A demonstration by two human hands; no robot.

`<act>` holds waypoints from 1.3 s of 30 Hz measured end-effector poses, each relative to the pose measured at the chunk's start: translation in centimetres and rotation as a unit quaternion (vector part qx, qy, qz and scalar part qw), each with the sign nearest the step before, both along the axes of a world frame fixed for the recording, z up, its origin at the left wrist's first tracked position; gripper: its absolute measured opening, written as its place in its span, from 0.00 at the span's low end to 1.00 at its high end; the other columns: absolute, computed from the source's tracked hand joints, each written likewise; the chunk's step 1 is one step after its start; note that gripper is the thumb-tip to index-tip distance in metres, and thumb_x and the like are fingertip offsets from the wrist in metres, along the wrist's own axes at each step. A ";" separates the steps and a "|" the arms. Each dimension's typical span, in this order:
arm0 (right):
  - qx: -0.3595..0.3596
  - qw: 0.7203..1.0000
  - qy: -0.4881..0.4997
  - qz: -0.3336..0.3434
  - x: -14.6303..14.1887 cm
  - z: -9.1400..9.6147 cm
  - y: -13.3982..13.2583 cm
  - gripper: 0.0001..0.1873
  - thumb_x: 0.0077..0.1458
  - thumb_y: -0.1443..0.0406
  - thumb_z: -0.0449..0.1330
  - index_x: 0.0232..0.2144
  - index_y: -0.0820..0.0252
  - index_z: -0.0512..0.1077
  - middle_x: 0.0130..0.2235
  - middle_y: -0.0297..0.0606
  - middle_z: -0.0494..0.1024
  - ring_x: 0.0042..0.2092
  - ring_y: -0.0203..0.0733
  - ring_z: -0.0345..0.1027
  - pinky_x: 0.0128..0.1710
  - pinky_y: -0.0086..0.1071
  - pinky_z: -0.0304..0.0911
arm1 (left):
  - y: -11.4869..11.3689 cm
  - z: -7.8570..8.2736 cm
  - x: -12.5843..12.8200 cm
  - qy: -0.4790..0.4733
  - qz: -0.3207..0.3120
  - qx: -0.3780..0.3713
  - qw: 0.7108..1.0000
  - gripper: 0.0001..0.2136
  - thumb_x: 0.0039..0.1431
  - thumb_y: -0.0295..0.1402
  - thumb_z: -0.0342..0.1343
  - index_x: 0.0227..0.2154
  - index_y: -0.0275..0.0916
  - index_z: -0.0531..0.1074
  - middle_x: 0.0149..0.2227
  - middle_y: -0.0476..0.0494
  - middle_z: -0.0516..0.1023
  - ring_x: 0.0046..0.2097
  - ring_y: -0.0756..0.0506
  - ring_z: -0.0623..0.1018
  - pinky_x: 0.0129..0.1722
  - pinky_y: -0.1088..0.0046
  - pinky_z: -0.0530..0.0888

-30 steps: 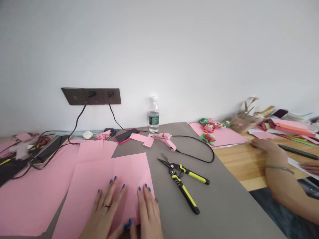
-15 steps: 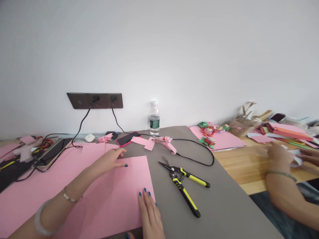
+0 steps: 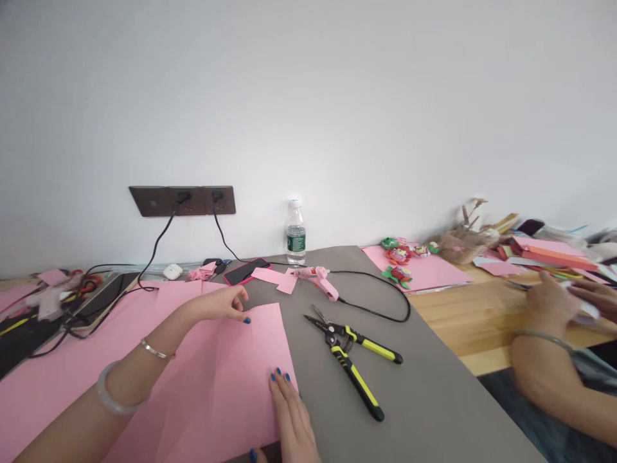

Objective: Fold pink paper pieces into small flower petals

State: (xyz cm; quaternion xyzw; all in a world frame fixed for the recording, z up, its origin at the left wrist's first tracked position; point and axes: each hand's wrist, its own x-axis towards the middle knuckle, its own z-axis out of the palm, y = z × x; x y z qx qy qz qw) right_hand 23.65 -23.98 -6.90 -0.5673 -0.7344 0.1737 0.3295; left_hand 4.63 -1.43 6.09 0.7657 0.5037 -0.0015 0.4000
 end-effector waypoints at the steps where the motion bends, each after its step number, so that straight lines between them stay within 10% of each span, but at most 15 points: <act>1: -0.001 1.000 0.003 0.002 0.1 0.0 0.0 0.46 0.48 0.75 0.59 0.68 0.56 0.52 0.65 0.45 0.62 0.66 0.57 0.54 0.62 0.50 0.58 | 0.0 0.0 0.0 -0.001 -0.004 -0.004 1.000 0.20 0.43 0.43 0.63 0.37 0.40 0.67 0.33 0.48 0.75 0.33 0.44 0.73 0.29 0.73 0.64; 7: -0.006 0.999 0.003 0.037 1.5 0.3 0.1 0.39 0.51 0.73 0.58 0.65 0.55 0.58 0.65 0.45 0.63 0.66 0.55 0.55 0.63 0.52 0.55 | 0.1 0.7 -0.4 -0.051 -0.065 -0.019 0.996 0.16 0.43 0.42 0.64 0.18 0.40 0.63 0.22 0.55 0.61 0.26 0.50 0.63 0.25 0.73 0.55; 13: -0.009 0.990 0.139 -0.024 3.8 3.8 2.3 0.32 0.61 0.63 0.56 0.66 0.52 0.56 0.69 0.44 0.52 0.69 0.53 0.46 0.65 0.49 0.51 | -0.9 4.7 -2.2 -0.172 -0.057 -0.022 0.983 0.15 0.57 0.47 0.55 0.35 0.40 0.69 0.33 0.50 0.71 0.34 0.48 0.72 0.31 0.75 0.66; 16: -0.032 0.950 0.305 -0.051 3.7 6.0 4.7 0.35 0.64 0.56 0.55 0.68 0.47 0.46 0.70 0.44 0.51 0.65 0.50 0.57 0.60 0.46 0.60 | -2.0 6.0 -3.0 -0.282 0.028 -0.030 0.959 0.22 0.59 0.46 0.55 0.52 0.41 0.65 0.35 0.48 0.75 0.36 0.45 0.76 0.33 0.73 0.71; 20: -0.085 0.868 0.490 0.003 2.5 8.4 7.0 0.46 0.60 0.51 0.58 0.69 0.49 0.36 0.57 0.51 0.74 0.52 0.49 0.74 0.49 0.45 0.70 | -4.1 5.1 -4.0 -0.374 0.152 0.047 0.914 0.35 0.59 0.44 0.57 0.66 0.51 0.50 0.35 0.50 0.77 0.40 0.45 0.78 0.42 0.68 0.75; 23: -0.059 0.846 0.529 -0.015 1.9 9.7 7.4 0.45 0.59 0.53 0.61 0.69 0.50 0.42 0.50 0.50 0.79 0.46 0.48 0.77 0.42 0.40 0.73 | -6.0 3.7 -5.1 -0.352 0.173 0.100 0.914 0.22 0.60 0.44 0.55 0.56 0.45 0.71 0.46 0.42 0.78 0.52 0.40 0.75 0.51 0.65 0.72; 30: -0.010 0.925 0.380 -0.009 3.0 12.0 8.3 0.19 0.58 0.53 0.61 0.48 0.55 0.75 0.47 0.45 0.80 0.41 0.44 0.76 0.35 0.31 0.71 | -8.6 2.7 -6.4 -0.300 0.141 0.113 0.937 0.17 0.55 0.41 0.61 0.47 0.45 0.77 0.55 0.42 0.76 0.59 0.35 0.70 0.59 0.59 0.67; 39: 0.008 0.960 0.279 0.030 4.3 15.1 10.2 0.17 0.59 0.52 0.59 0.40 0.55 0.80 0.41 0.42 0.81 0.39 0.45 0.73 0.34 0.31 0.68 | -8.0 3.8 -5.5 -0.333 0.188 0.050 0.923 0.16 0.53 0.41 0.63 0.45 0.45 0.78 0.55 0.43 0.76 0.52 0.38 0.77 0.49 0.63 0.77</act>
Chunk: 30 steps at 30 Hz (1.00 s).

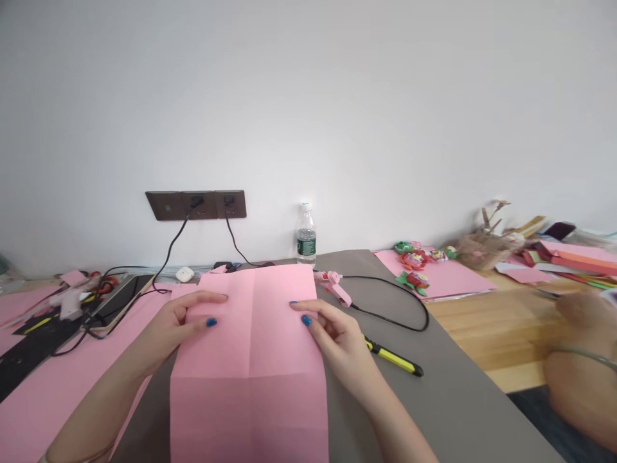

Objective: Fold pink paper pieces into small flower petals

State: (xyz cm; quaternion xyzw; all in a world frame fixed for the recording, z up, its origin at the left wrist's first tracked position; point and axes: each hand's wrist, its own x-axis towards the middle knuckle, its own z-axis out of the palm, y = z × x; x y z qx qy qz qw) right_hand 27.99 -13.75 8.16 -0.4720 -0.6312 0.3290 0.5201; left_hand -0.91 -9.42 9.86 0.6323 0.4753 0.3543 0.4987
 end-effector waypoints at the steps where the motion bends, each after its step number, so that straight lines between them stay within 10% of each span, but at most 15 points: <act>1: -0.003 1.000 0.007 0.001 0.0 0.0 0.2 0.17 0.58 0.52 0.60 0.40 0.55 0.80 0.41 0.42 0.80 0.38 0.44 0.73 0.33 0.30 0.68 | 0.0 -0.2 0.1 -0.008 0.007 -0.007 1.000 0.16 0.53 0.40 0.64 0.44 0.45 0.79 0.55 0.43 0.77 0.52 0.38 0.78 0.49 0.64 0.77; 7: -0.054 0.992 0.118 -0.014 -0.1 -0.6 0.4 0.18 0.51 0.51 0.66 0.39 0.57 0.77 0.23 0.31 0.70 0.23 0.34 0.61 0.22 0.26 0.58 | -0.6 -1.4 -0.1 -0.038 0.090 -0.010 0.995 0.14 0.46 0.41 0.68 0.36 0.42 0.82 0.45 0.41 0.83 0.49 0.38 0.79 0.49 0.64 0.76; 16: -0.097 0.976 0.189 -0.037 0.3 -1.5 -0.2 0.22 0.49 0.53 0.69 0.44 0.57 0.74 0.26 0.32 0.73 0.24 0.34 0.64 0.23 0.27 0.59 | -2.0 -1.3 -0.3 0.039 0.083 0.051 0.994 0.12 0.48 0.41 0.66 0.36 0.45 0.83 0.41 0.43 0.83 0.47 0.38 0.78 0.47 0.62 0.75; 22: -0.007 0.995 -0.031 -0.097 1.1 -0.1 0.0 0.16 0.55 0.55 0.62 0.43 0.57 0.75 0.27 0.35 0.72 0.29 0.40 0.65 0.30 0.33 0.62 | -2.2 -0.9 0.6 0.133 0.142 0.176 0.965 0.10 0.55 0.42 0.58 0.28 0.45 0.81 0.55 0.41 0.72 0.59 0.35 0.68 0.55 0.57 0.69; 25: 0.113 0.956 -0.211 -0.170 0.0 1.5 -0.3 0.12 0.57 0.60 0.60 0.44 0.51 0.76 0.40 0.40 0.75 0.43 0.49 0.69 0.45 0.44 0.62 | -2.8 0.4 1.6 0.145 0.103 0.147 0.973 0.09 0.58 0.40 0.56 0.30 0.45 0.80 0.51 0.43 0.77 0.53 0.38 0.75 0.49 0.64 0.74; 30: 0.173 0.946 -0.274 -0.006 -4.4 4.1 -0.9 0.06 0.59 0.67 0.59 0.36 0.50 0.75 0.40 0.34 0.80 0.44 0.44 0.73 0.63 0.54 0.38 | -3.5 2.5 3.6 0.163 0.027 0.147 0.975 0.08 0.59 0.36 0.54 0.32 0.45 0.78 0.33 0.51 0.82 0.37 0.45 0.80 0.37 0.74 0.75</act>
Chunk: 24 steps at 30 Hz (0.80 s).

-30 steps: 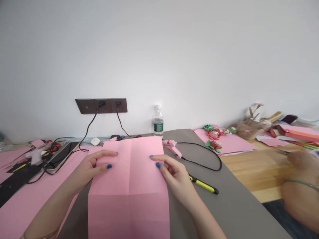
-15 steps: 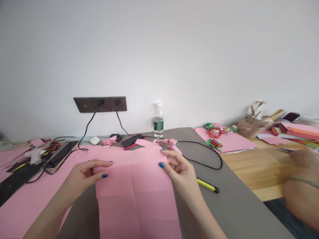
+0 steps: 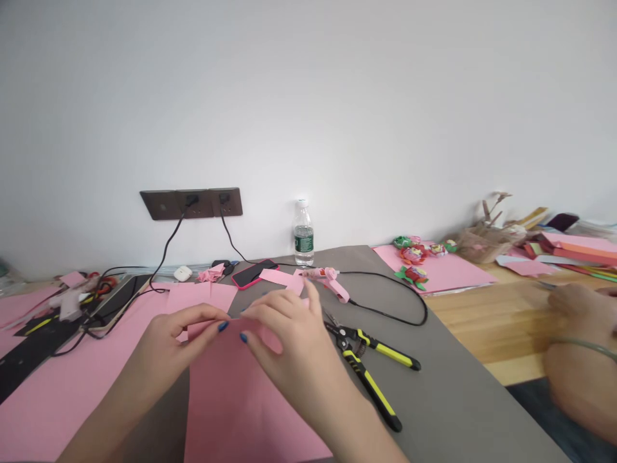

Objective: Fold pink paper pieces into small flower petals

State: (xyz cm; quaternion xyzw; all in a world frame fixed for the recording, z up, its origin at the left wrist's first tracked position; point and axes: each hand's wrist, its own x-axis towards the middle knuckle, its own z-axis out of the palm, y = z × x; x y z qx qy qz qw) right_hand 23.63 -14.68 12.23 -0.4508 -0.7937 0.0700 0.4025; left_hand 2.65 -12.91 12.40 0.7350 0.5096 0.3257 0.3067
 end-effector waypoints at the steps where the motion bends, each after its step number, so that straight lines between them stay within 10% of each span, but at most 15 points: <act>1: -0.017 1.000 0.000 0.013 -0.8 0.3 0.0 0.07 0.59 0.69 0.58 0.34 0.51 0.74 0.36 0.31 0.80 0.40 0.40 0.73 0.64 0.54 0.35 | 0.0 0.2 0.3 0.003 -0.003 0.008 1.000 0.07 0.59 0.36 0.55 0.31 0.45 0.78 0.33 0.51 0.82 0.36 0.46 0.80 0.36 0.75 0.75; 17: -0.205 0.976 0.057 0.052 -0.1 -0.6 1.3 0.07 0.46 0.72 0.57 0.22 0.56 0.67 0.27 0.24 0.74 0.30 0.34 0.68 0.63 0.52 0.36 | -1.6 0.1 -1.5 -0.002 0.015 -0.024 1.000 0.10 0.58 0.41 0.56 0.28 0.46 0.80 0.30 0.52 0.83 0.34 0.46 0.80 0.31 0.77 0.73; 24: -0.246 0.967 0.072 -0.004 4.5 -1.7 2.3 0.05 0.47 0.68 0.56 0.21 0.56 0.68 0.26 0.31 0.75 0.32 0.41 0.69 0.46 0.38 0.61 | -2.1 0.4 -4.4 -0.014 0.116 0.025 0.993 0.10 0.52 0.43 0.59 0.24 0.45 0.79 0.29 0.50 0.83 0.34 0.45 0.80 0.32 0.77 0.75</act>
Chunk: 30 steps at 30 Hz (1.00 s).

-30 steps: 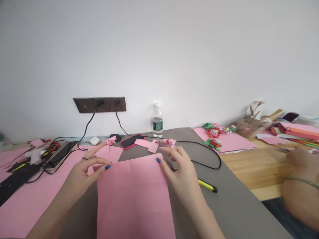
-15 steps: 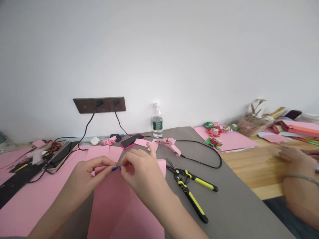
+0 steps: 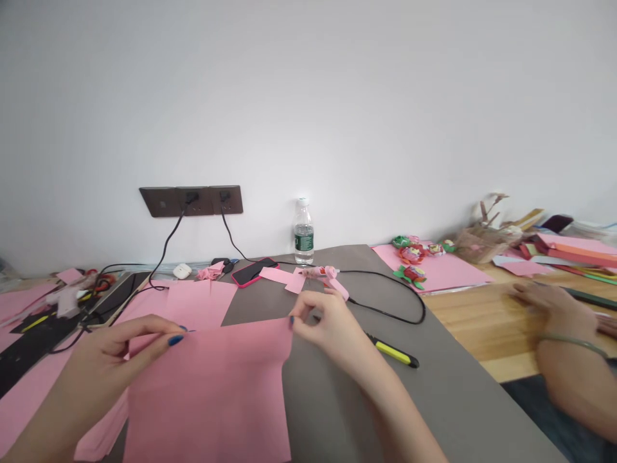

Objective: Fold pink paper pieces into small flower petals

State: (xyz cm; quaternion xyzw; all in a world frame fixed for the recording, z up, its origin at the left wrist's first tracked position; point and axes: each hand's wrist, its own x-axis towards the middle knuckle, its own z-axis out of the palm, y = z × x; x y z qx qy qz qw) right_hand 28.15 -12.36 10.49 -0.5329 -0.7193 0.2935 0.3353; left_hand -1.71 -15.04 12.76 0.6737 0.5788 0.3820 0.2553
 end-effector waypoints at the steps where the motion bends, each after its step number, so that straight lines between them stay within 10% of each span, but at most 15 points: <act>1: 0.015 1.000 -0.010 -0.022 0.8 -0.4 0.3 0.05 0.47 0.68 0.56 0.22 0.56 0.69 0.26 0.32 0.75 0.32 0.41 0.68 0.43 0.37 0.62 | 0.0 0.1 -0.8 0.000 0.015 0.012 1.000 0.10 0.50 0.44 0.60 0.24 0.45 0.79 0.29 0.50 0.83 0.33 0.44 0.80 0.32 0.77 0.76; 6: 0.046 0.990 0.053 -0.124 3.0 -1.8 0.9 0.08 0.53 0.60 0.58 0.28 0.57 0.72 0.31 0.38 0.76 0.36 0.46 0.70 0.41 0.39 0.64 | 0.2 0.5 -3.0 0.016 0.081 0.048 0.995 0.09 0.46 0.44 0.62 0.24 0.45 0.80 0.29 0.49 0.83 0.33 0.42 0.80 0.35 0.74 0.77; 12: -0.010 0.950 0.310 0.043 -1.0 -0.5 -0.2 0.26 0.57 0.44 0.55 0.46 0.55 0.72 0.40 0.42 0.79 0.43 0.48 0.73 0.42 0.37 0.68 | 0.8 -0.1 -0.5 -0.048 0.122 0.057 0.990 0.11 0.48 0.45 0.62 0.25 0.43 0.78 0.30 0.49 0.82 0.36 0.43 0.79 0.39 0.73 0.75; 17: -0.107 0.945 0.310 -0.013 -2.4 -0.1 0.1 0.23 0.52 0.45 0.62 0.29 0.60 0.71 0.23 0.32 0.70 0.23 0.34 0.61 0.21 0.26 0.55 | 3.1 -0.6 -0.7 -0.060 -0.021 -0.072 0.995 0.13 0.52 0.46 0.60 0.29 0.40 0.78 0.30 0.46 0.80 0.32 0.45 0.76 0.30 0.74 0.71; 22: -0.176 0.946 0.270 0.044 -1.6 -2.6 1.0 0.23 0.52 0.45 0.61 0.30 0.60 0.70 0.21 0.27 0.65 0.20 0.30 0.51 0.20 0.25 0.46 | 4.6 -1.6 -1.1 -0.012 -0.232 -0.244 0.941 0.13 0.58 0.43 0.55 0.29 0.39 0.76 0.24 0.52 0.73 0.26 0.50 0.69 0.25 0.77 0.62; 30: -0.133 0.962 0.233 0.053 -3.9 -6.5 0.4 0.21 0.59 0.48 0.56 0.29 0.61 0.68 0.20 0.26 0.57 0.22 0.31 0.45 0.21 0.27 0.41 | 5.5 -5.0 3.3 0.092 -0.266 -0.179 0.943 0.12 0.61 0.34 0.43 0.21 0.41 0.59 0.24 0.53 0.59 0.28 0.48 0.61 0.27 0.73 0.56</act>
